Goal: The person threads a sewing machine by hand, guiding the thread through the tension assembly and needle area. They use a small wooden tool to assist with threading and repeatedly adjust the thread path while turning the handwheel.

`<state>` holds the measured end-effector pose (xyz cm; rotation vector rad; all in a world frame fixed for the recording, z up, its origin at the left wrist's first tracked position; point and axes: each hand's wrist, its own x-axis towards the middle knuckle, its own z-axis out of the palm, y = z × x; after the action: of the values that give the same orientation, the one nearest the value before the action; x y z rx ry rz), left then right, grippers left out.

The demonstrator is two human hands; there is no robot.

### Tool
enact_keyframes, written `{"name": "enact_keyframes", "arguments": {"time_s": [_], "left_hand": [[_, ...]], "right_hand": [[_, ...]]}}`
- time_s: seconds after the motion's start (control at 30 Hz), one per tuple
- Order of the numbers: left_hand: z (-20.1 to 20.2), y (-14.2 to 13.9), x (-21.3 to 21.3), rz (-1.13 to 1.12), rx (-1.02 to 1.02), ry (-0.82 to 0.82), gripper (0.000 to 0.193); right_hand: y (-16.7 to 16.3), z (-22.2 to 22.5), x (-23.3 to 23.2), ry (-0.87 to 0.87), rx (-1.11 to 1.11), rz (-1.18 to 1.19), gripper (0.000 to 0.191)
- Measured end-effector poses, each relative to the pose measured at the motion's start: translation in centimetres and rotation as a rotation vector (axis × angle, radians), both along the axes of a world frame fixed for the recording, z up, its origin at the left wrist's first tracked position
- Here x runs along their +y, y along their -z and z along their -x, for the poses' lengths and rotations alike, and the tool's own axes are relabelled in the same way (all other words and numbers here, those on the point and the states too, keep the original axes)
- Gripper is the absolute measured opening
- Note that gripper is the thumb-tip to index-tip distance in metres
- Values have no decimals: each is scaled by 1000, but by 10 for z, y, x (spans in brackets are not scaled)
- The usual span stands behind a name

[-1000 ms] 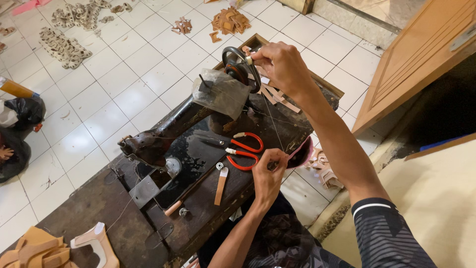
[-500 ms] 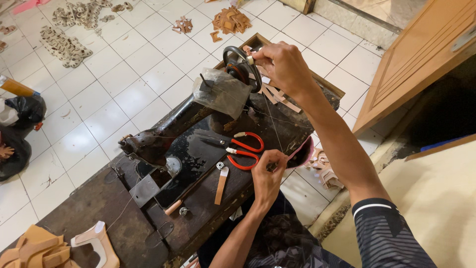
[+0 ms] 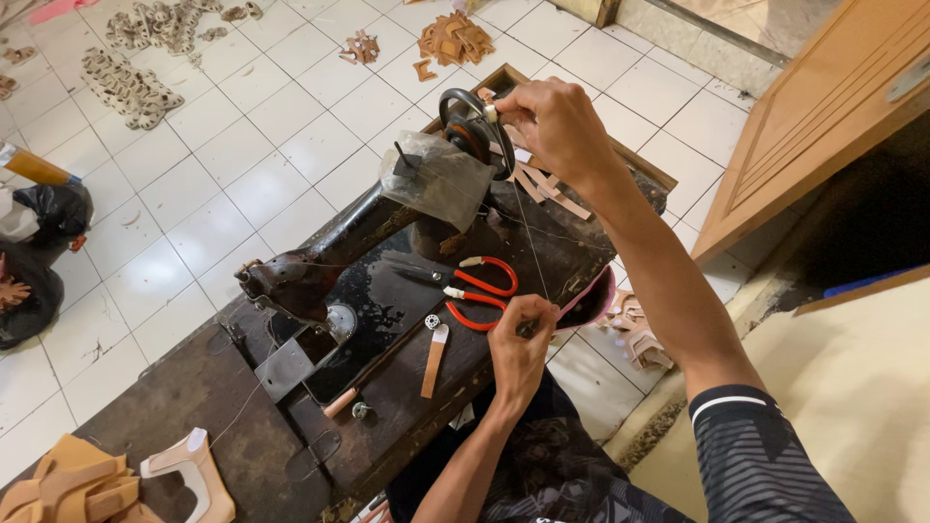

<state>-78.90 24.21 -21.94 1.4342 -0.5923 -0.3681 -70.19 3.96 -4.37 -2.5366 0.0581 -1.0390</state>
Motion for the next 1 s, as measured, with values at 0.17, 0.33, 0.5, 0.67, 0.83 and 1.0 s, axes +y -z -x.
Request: {"name": "enact_keyframes", "arguments": {"time_s": [0.17,0.33,0.5,0.67,0.83,1.0], "left_hand": [[0,0,0,0,-2,-31,9],[-1,2,3,-23,-4,-42,10],[-2,4,3,14,-17,-37,10],[-2,3,1,14,-19,-31,12],[-1,2,1,-9,9,-19,9],[-1,2,0,27,20,9,9]], "right_hand": [[0,0,-1,7,25,-2,8],[-1,-1,0,5,13,-11,9],[-1,-1,1,8,18,-12,7],[-3,1,2,9,14,8,8],[-3,2,2,18,28,-11,7],[-2,1,1,14,48,-25,8]]}}
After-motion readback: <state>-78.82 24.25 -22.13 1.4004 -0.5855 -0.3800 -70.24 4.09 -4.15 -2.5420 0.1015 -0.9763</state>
